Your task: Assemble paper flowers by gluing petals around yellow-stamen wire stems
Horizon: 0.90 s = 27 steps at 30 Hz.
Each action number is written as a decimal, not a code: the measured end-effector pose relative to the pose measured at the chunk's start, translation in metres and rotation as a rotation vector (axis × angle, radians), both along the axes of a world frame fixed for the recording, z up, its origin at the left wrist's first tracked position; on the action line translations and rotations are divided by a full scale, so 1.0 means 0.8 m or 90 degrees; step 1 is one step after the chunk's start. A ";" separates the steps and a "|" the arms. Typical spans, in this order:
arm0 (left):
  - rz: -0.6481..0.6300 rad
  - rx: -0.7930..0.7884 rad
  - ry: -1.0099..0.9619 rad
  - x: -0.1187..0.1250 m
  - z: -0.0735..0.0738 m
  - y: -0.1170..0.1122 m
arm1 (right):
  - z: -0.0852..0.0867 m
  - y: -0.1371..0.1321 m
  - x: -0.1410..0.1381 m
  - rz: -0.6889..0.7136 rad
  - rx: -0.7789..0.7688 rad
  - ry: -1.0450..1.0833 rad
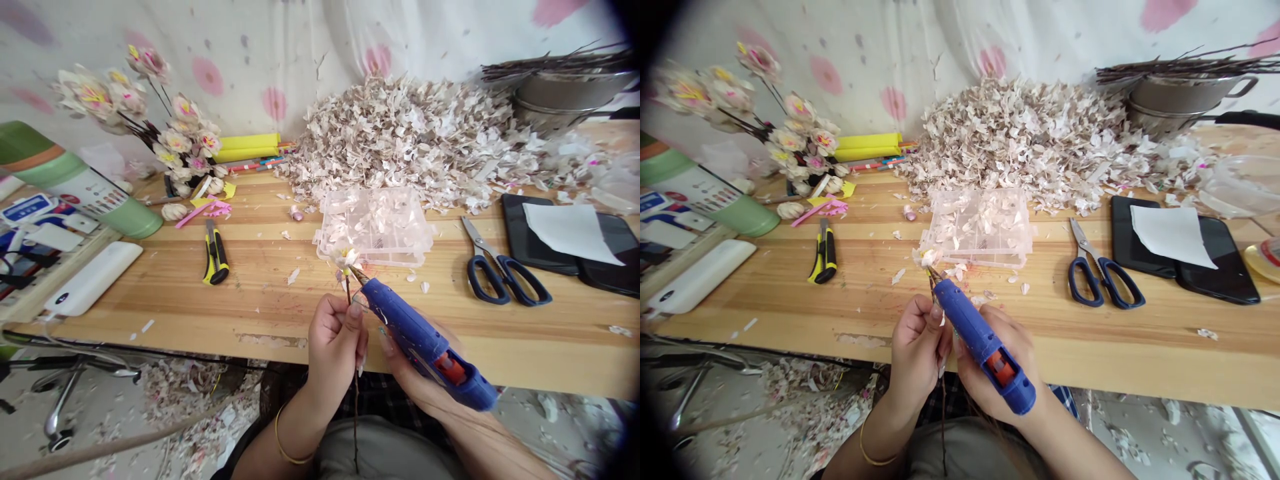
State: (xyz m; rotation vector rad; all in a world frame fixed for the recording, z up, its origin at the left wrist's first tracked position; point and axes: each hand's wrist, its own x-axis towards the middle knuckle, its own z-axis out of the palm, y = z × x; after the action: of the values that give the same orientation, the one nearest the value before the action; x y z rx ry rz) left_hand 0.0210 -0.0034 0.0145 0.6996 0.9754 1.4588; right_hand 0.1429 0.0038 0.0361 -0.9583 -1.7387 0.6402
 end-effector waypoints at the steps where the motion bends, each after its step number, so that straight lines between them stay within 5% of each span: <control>1: -0.001 -0.002 -0.002 0.000 0.000 0.000 | 0.000 0.000 0.000 0.002 0.001 -0.003; 27: 0.004 -0.004 -0.010 0.000 0.002 -0.002 | -0.006 -0.006 0.004 -0.024 -0.062 0.024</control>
State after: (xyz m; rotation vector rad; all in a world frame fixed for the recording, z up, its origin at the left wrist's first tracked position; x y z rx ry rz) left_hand 0.0207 -0.0046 0.0158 0.6803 0.9703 1.4649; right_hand 0.1457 -0.0013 0.0311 -1.0372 -1.6651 0.7185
